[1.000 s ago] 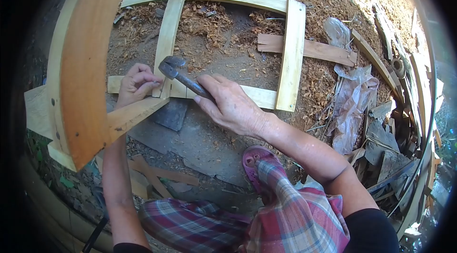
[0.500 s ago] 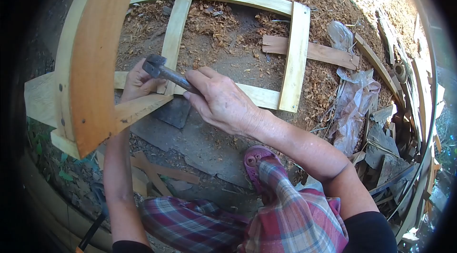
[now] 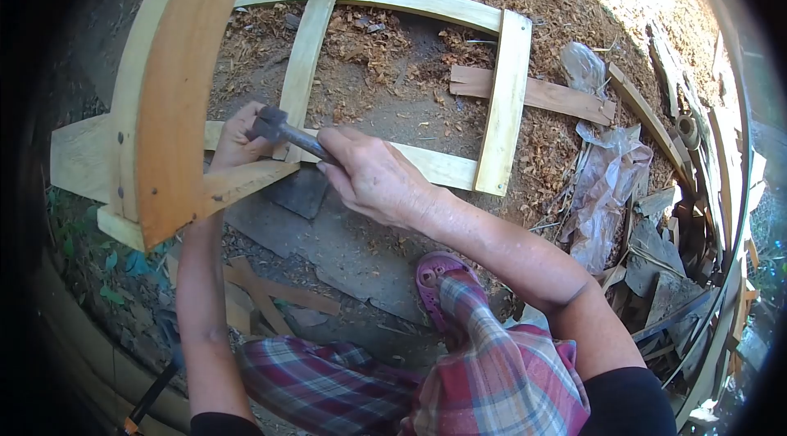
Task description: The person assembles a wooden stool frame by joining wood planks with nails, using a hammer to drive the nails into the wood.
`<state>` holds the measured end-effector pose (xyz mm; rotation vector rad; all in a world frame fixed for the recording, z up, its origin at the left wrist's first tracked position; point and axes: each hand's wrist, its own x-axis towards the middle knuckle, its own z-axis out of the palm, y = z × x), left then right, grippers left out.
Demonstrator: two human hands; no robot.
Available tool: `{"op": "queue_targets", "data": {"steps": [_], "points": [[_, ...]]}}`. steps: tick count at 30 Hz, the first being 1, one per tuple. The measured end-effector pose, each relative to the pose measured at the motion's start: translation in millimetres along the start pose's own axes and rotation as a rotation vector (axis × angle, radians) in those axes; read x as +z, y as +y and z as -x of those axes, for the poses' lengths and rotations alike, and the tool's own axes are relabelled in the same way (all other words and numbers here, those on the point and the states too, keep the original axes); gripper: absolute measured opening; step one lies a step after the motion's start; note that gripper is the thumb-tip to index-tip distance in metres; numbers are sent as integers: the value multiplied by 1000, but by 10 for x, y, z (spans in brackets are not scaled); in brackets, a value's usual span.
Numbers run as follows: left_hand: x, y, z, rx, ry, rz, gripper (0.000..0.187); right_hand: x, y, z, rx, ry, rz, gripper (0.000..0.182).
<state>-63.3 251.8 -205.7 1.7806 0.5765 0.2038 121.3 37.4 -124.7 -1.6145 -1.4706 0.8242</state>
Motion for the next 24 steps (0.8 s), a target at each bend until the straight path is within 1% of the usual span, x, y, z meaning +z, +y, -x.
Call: {"op": "queue_targets", "data": {"steps": [2, 5, 6, 7, 8, 9, 10, 11, 12, 13, 14, 15, 16, 17, 19, 20, 22, 23, 24], "points": [[-64, 13, -44, 7, -2, -60, 18, -79, -36, -41, 18, -19, 5, 19], [-72, -66, -10, -28, -39, -213, 15, -102, -123, -23, 21, 9, -16, 18], [-54, -91, 11, -41, -55, -262, 14, -61, -164, -14, -5, 54, -63, 18], [-25, -49, 15, -35, -53, -262, 14, -75, -207, -15, -40, 103, -103, 18], [-3, -5, 31, -40, -19, -185, 13, -67, -166, -17, -49, 104, -99, 18], [-4, 44, 20, -41, 14, -112, 11, -30, -66, -21, -24, 42, -62, 18], [-19, 87, -4, -33, 22, -120, 11, -33, -58, -59, -1, -22, -24, 18], [-20, 114, -6, -16, 2, -184, 16, -57, -57, -54, 45, -62, -1, 19], [-18, 131, 12, -6, -21, -246, 21, -64, -69, -40, 40, -67, -4, 19], [-46, 164, 21, -90, -81, -366, 29, -70, -83, -39, 102, -49, -39, 19], [-44, 196, 86, -95, -71, -369, 29, -81, -96, -50, 162, -33, -74, 19], [1, 228, 201, -197, 39, -34, 36, -92, -125, -46, 137, 44, -124, 21], [73, 284, 321, -293, 147, 303, 43, -117, -131, -46, 132, 41, -127, 21], [198, 292, 474, -296, 152, 300, 43, -148, -132, -36, 161, 57, -94, 21], [521, 283, 766, -160, 570, 591, 52, -194, -115, -24, 184, 68, -62, 22], [641, 395, 810, -159, 580, 588, 52, -198, -90, -22, 200, 81, -73, 22], [852, 588, 830, -84, 545, 433, 58, -187, -40, -11, 235, 111, -96, 23], [919, 581, 800, -86, 551, 429, 58, -181, -31, -3, 233, 131, -85, 22], [976, 529, 754, -75, 629, 164, 61, -176, -18, 7, 229, 128, -90, 22]]}}
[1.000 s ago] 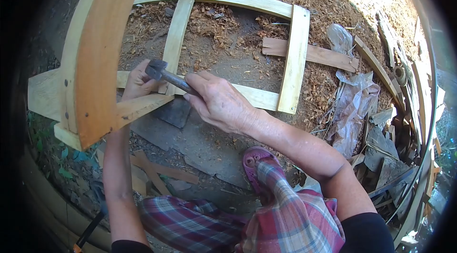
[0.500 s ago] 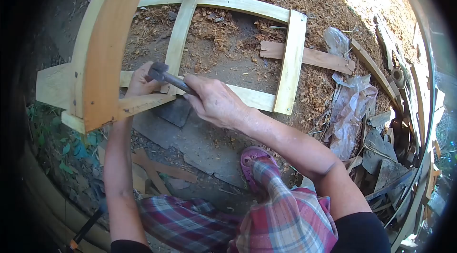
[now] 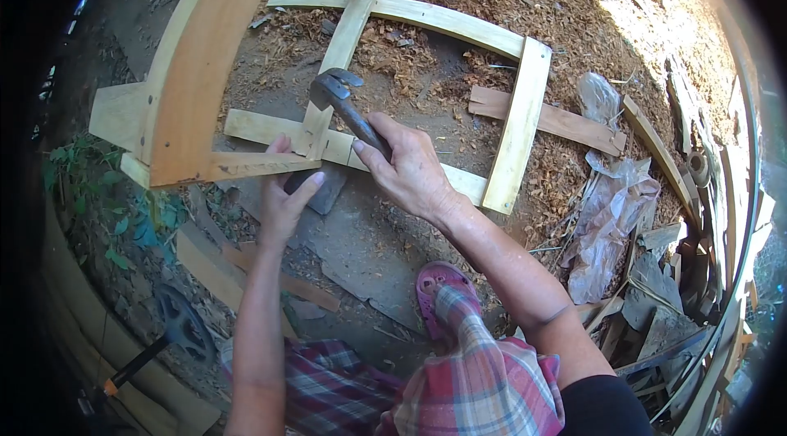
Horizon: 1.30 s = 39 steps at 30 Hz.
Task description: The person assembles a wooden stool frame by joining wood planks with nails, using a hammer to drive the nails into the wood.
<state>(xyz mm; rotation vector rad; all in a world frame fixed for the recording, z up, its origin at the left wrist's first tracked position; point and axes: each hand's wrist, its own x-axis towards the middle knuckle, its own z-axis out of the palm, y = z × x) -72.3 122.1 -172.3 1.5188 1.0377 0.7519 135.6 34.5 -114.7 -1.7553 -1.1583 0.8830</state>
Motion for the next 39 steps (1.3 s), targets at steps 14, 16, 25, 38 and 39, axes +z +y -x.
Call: {"op": "queue_targets", "data": {"steps": [14, 16, 25, 38, 39], "points": [[301, -256, -55, 162, 313, -380, 49, 22, 63, 58, -39, -43, 9, 25], [328, -285, -51, 149, 331, -292, 46, 27, 70, 64, -42, -59, 4, 25], [291, -381, -50, 162, 310, -291, 49, 7, -159, 64, -250, -51, 75, 33], [294, -263, -45, 211, 324, -496, 44, 66, -198, -16, -215, -136, 107, 21], [298, -308, -45, 185, 325, -479, 45, 80, -116, -41, -123, -179, 172, 21]]}}
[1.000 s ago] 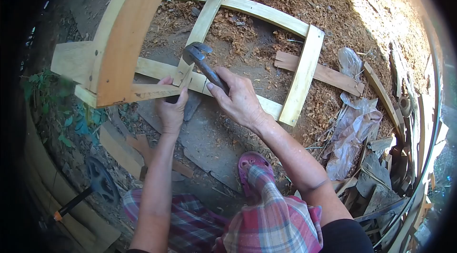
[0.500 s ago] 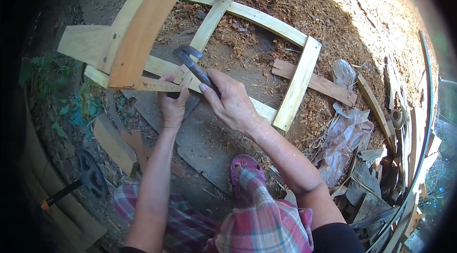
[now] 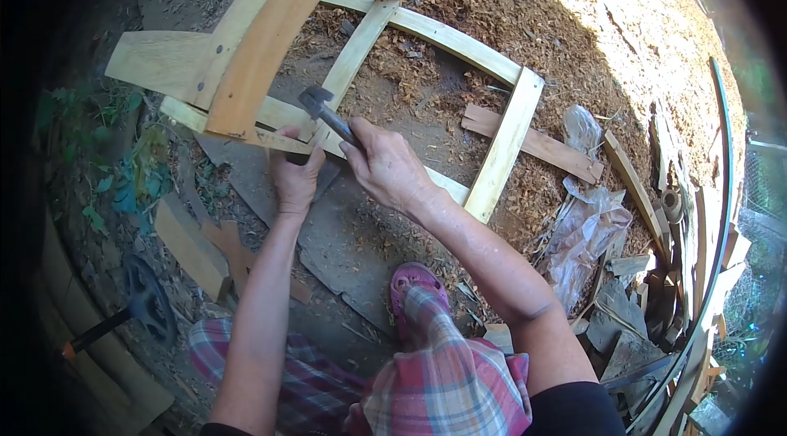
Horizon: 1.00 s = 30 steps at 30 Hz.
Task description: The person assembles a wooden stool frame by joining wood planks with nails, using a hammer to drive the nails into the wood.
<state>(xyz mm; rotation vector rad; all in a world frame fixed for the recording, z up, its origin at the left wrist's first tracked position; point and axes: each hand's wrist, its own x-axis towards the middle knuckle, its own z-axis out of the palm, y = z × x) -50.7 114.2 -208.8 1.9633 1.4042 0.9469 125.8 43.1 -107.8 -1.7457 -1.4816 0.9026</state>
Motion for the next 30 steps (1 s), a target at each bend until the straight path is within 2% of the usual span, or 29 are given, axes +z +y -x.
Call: {"op": "queue_targets", "data": {"steps": [5, 7, 8, 9, 11, 17, 19, 22, 25, 27, 30], "points": [[-2, -2, 23, -15, 20, 31, 46, -133, -204, 54, -9, 104, -20, 21], [-13, 28, -18, -11, 12, 46, 46, -93, -268, 95, -139, 227, -163, 20], [-16, 31, -9, -8, 16, 49, 46, -70, -237, 95, -72, 134, -162, 20], [-25, 43, 0, -18, 7, 29, 46, 40, -14, 14, -72, 47, -37, 20], [-45, 65, -81, -14, 8, 10, 46, -63, -120, -42, -11, 13, 16, 21], [-28, 46, -4, 5, -2, -4, 47, -122, -329, -8, -59, 148, -104, 21], [-47, 99, -19, -72, -1, -80, 47, -46, -161, -63, 42, -55, 23, 23], [-23, 58, -23, -57, 30, -172, 47, -141, -152, -94, 1, -78, 97, 25], [-10, 67, -1, -61, 47, -134, 49, -175, -295, -60, -8, -12, 86, 27], [0, 74, 35, -80, 26, -178, 49, -103, -349, -70, -71, 137, 42, 29], [-20, 88, 21, -65, 51, -211, 48, -30, -166, -95, 21, -32, 214, 29]]}}
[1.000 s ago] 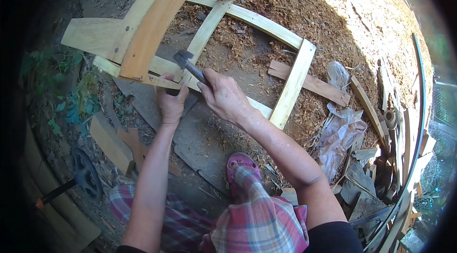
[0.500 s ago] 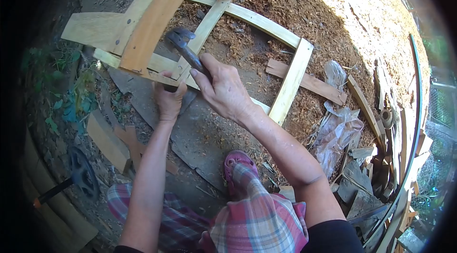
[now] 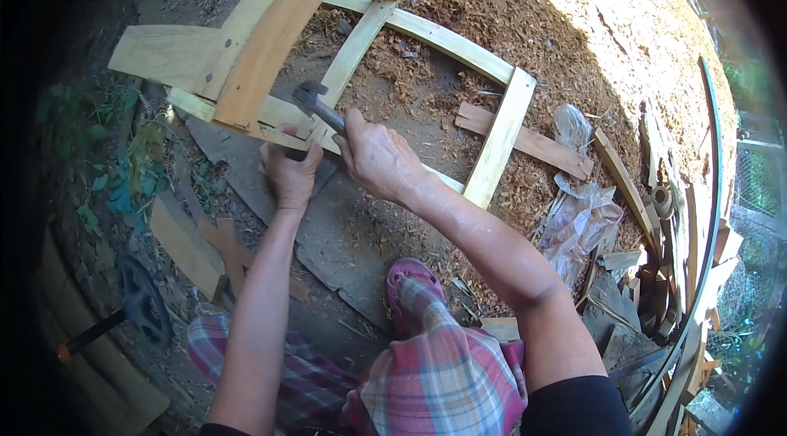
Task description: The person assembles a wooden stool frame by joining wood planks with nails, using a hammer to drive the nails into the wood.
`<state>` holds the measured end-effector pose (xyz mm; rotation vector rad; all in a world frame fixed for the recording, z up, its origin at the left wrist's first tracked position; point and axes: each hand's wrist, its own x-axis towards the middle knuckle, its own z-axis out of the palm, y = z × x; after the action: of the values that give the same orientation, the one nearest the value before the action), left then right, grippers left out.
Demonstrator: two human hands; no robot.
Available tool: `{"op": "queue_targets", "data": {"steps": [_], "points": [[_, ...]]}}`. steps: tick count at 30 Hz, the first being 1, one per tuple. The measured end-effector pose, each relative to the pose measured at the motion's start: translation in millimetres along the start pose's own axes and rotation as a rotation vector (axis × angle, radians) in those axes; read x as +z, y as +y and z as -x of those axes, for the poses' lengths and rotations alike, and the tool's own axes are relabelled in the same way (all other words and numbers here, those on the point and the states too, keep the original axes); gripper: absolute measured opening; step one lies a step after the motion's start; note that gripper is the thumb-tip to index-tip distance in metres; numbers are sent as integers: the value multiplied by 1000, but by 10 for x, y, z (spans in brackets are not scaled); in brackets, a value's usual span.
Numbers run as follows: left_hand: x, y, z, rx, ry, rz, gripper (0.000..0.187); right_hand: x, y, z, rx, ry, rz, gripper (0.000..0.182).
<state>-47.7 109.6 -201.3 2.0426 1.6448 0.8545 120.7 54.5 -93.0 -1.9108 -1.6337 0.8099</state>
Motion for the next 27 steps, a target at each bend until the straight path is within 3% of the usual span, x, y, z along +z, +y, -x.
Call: {"op": "queue_targets", "data": {"steps": [3, 7, 9, 13, 17, 19, 22, 25, 27], "points": [[17, -26, -28, 11, 7, 8, 49, -158, -91, -95, 61, -127, 60, 30], [66, -105, 32, -12, -23, 70, 53, -150, -160, -61, -43, 46, -41, 32], [57, -86, -15, 6, -1, 55, 53, 55, 61, -42, -1, -106, 103, 31], [71, -120, -18, 30, 26, 36, 51, -113, -31, -93, 35, -117, 52, 29], [36, -113, 32, 53, -21, 81, 53, -248, -222, -80, -55, 123, -120, 27], [20, -74, -44, 52, -10, 88, 53, -79, -75, -46, 26, 5, -125, 29], [36, -95, -33, 96, 11, 112, 49, 77, 157, -33, -57, -77, -40, 29], [37, -93, -9, 32, 1, 139, 47, 28, 195, 101, 82, -68, -99, 29], [43, -94, -8, 44, -5, 114, 46, -2, 354, 135, 168, 67, -169, 30]]}}
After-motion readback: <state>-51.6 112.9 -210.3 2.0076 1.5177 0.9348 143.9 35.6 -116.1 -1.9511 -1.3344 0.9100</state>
